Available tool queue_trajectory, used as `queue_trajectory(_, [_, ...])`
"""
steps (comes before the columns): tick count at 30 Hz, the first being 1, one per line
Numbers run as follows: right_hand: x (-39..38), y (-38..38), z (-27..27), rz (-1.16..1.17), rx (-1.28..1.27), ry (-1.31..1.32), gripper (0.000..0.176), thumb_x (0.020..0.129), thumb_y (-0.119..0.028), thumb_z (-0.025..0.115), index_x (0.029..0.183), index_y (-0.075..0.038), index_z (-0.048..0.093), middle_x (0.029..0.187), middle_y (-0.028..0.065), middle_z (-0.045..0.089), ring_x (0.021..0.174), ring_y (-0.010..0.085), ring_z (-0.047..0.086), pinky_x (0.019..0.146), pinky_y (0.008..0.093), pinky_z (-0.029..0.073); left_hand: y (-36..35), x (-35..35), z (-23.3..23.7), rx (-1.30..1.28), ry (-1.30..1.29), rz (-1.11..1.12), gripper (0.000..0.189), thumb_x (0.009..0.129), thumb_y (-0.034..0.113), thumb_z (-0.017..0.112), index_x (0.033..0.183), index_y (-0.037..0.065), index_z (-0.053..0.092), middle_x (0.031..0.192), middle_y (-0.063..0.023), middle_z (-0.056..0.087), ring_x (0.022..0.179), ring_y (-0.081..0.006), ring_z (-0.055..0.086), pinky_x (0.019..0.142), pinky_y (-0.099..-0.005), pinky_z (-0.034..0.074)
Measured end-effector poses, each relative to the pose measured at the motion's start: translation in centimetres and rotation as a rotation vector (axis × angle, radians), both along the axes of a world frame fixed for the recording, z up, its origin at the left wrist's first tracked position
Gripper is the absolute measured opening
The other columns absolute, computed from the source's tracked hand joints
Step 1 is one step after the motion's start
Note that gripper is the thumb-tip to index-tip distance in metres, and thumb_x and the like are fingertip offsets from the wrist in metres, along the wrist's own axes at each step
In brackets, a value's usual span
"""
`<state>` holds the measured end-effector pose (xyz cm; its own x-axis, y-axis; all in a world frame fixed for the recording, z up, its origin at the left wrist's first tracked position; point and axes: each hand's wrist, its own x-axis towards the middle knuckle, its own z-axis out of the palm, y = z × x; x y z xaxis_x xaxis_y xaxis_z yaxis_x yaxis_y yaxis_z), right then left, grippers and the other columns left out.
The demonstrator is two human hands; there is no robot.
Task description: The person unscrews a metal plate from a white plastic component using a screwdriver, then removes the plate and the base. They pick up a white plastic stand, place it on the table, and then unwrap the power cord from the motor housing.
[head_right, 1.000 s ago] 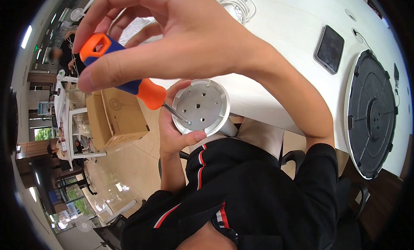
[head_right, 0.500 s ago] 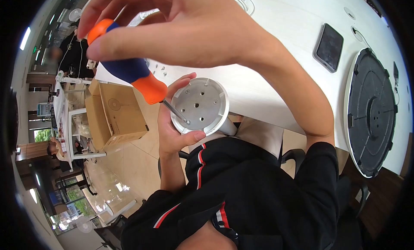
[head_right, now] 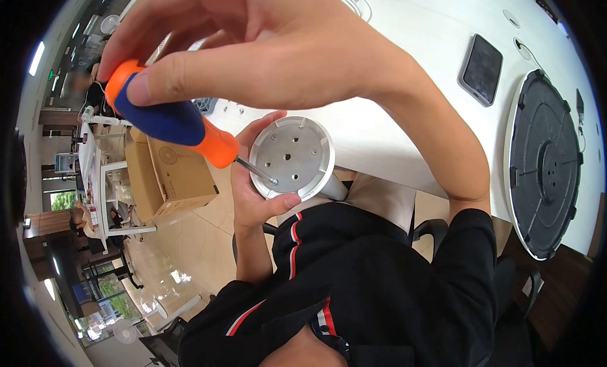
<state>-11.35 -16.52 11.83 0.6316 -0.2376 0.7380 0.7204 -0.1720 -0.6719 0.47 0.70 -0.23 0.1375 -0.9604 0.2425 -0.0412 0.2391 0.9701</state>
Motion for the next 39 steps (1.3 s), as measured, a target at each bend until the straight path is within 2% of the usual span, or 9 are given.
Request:
queue_trajectory(12, [-0.7,0.2,0.1,-0.005,0.003,-0.025,0.037,0.104,-0.022,0.057,0.135,-0.001,0.058,0.113,0.0106,0.067,0.101,0.0143,0.066,0.085,0.0288,0.056,-0.2,0.2,-0.3,-0.059,0.014,-0.057,0.102,0.062,0.022,0.097,0.145,0.000,0.042,0.148,-0.0192,0.048,0.133,-0.0284,0.054,0.109,-0.0415,0.045])
queue_trajectory(15, [-0.8,0.1,0.1,0.000,0.000,-0.034,0.037,0.105,-0.022,0.056,0.135,-0.001,0.057,0.112,0.0108,0.067,0.100,0.0139,0.066,0.084,0.0280,0.056,0.4,-0.2,0.5,0.063,0.060,-0.061,0.105,0.061,0.023,0.098,0.146,0.000,0.041,0.149,-0.0213,0.046,0.134,-0.0306,0.053,0.110,-0.0416,0.044])
queue_trajectory(18, [-0.7,-0.1,0.1,0.025,0.004,-0.045,0.037,0.105,-0.022,0.055,0.136,0.000,0.057,0.112,0.0110,0.066,0.098,0.0136,0.067,0.083,0.0272,0.056,0.6,-0.2,0.2,0.057,0.033,-0.029,0.109,0.060,0.028,0.098,0.148,0.000,0.039,0.139,-0.0172,0.054,0.132,-0.0278,0.055,0.110,-0.0418,0.046])
queue_trajectory(21, [-0.4,-0.2,-0.2,0.048,0.009,-0.067,0.037,0.106,-0.022,0.053,0.136,0.000,0.056,0.111,0.0112,0.066,0.097,0.0132,0.067,0.082,0.0264,0.056,0.3,0.0,0.0,0.012,0.024,-0.065,0.111,0.060,0.028,0.100,0.148,0.000,0.038,0.157,-0.0245,0.038,0.136,-0.0289,0.052,0.113,-0.0423,0.042])
queue_trajectory(24, [0.0,0.0,-0.5,0.053,0.011,-0.086,0.038,0.106,-0.021,0.053,0.136,0.000,0.056,0.111,0.0113,0.066,0.096,0.0131,0.067,0.081,0.0260,0.056,0.4,0.2,-0.5,-0.010,-0.001,-0.047,0.115,0.059,0.032,0.102,0.148,0.000,0.038,0.161,-0.0246,0.034,0.138,-0.0293,0.049,0.113,-0.0425,0.042])
queue_trajectory(27, [-0.4,0.3,-0.3,0.025,0.009,-0.056,0.038,0.105,-0.022,0.054,0.136,0.000,0.056,0.111,0.0113,0.067,0.097,0.0134,0.067,0.082,0.0264,0.056,0.8,-0.2,-0.6,0.007,0.029,0.021,0.120,0.056,0.037,0.103,0.149,0.000,0.037,0.157,-0.0230,0.037,0.138,-0.0303,0.048,0.113,-0.0426,0.042])
queue_trajectory(34, [-0.1,0.4,0.0,-0.011,-0.002,-0.036,0.039,0.104,-0.022,0.056,0.136,0.000,0.057,0.112,0.0113,0.067,0.099,0.0141,0.067,0.083,0.0274,0.056,1.0,1.0,-1.0,-0.263,-0.238,0.106,0.116,0.057,0.037,0.103,0.147,-0.002,0.042,0.145,-0.0185,0.046,0.133,-0.0291,0.051,0.109,-0.0413,0.045])
queue_trajectory(36, [0.0,0.5,-0.1,-0.022,-0.001,-0.035,0.040,0.104,-0.022,0.057,0.136,0.000,0.057,0.112,0.0113,0.067,0.099,0.0143,0.067,0.084,0.0277,0.056,1.5,1.4,-1.0,-0.226,-0.233,0.108,0.112,0.058,0.034,0.103,0.145,-0.004,0.044,0.146,-0.0197,0.047,0.133,-0.0298,0.052,0.108,-0.0406,0.045])
queue_trajectory(39, [0.2,0.7,-0.2,-0.032,-0.001,-0.034,0.040,0.104,-0.023,0.058,0.136,0.000,0.057,0.112,0.0113,0.067,0.100,0.0146,0.067,0.084,0.0281,0.056,1.9,0.5,-0.1,-0.086,0.076,0.143,0.105,0.059,0.029,0.102,0.142,-0.006,0.047,0.146,-0.0226,0.049,0.135,-0.0324,0.052,0.110,-0.0411,0.043])
